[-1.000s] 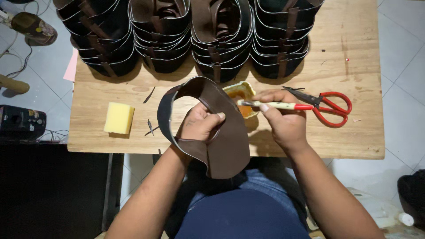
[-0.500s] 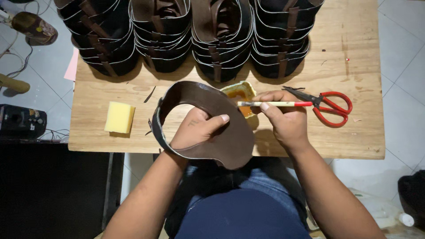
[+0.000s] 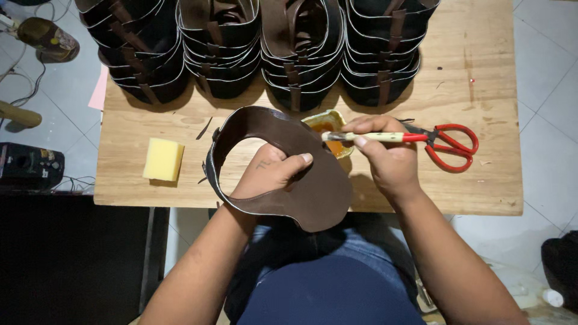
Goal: The person holds a curved shoe upper in one hand and uses a brush to apply an amber adhesive from a small container along its edge, rotating the piece to coat different sections. Coated uppers are placed onto a growing stack on the workbench, and a new upper is picked up to repeat the process.
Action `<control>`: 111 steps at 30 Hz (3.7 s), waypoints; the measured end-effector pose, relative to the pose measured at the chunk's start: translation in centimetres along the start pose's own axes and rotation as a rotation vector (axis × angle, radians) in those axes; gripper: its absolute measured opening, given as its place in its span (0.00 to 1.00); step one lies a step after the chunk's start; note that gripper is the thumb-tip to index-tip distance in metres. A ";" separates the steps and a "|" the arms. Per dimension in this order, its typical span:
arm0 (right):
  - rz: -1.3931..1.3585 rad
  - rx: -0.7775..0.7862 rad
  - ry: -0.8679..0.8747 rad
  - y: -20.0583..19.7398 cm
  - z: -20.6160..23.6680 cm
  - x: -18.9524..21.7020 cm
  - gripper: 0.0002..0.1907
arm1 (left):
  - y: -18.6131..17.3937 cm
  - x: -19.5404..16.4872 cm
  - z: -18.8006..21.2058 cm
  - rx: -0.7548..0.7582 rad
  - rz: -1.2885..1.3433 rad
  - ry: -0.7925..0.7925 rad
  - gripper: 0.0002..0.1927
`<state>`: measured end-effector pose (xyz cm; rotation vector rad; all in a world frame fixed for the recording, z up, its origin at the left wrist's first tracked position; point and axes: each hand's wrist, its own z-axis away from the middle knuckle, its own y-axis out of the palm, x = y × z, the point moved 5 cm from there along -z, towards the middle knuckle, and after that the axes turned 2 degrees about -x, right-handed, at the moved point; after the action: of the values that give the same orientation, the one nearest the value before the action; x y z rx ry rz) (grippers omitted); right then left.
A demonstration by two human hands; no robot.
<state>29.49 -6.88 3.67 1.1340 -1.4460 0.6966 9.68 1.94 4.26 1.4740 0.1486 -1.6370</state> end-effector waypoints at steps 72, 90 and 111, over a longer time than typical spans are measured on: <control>0.479 0.007 -0.054 0.2 -1.6 -0.3 0.09 | -3.2 2.2 2.0 -0.284 0.081 -0.272 0.21; 0.429 0.071 0.119 1.0 -0.7 3.4 0.06 | -5.1 4.9 1.6 -0.327 0.173 -0.360 0.18; -0.044 0.095 0.137 -0.1 0.3 -0.8 0.05 | -1.9 2.1 2.2 -0.292 0.218 -0.209 0.16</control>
<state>29.36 -6.99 2.85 1.1642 -1.2800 0.8034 7.05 0.64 2.25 1.0550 0.1009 -1.5086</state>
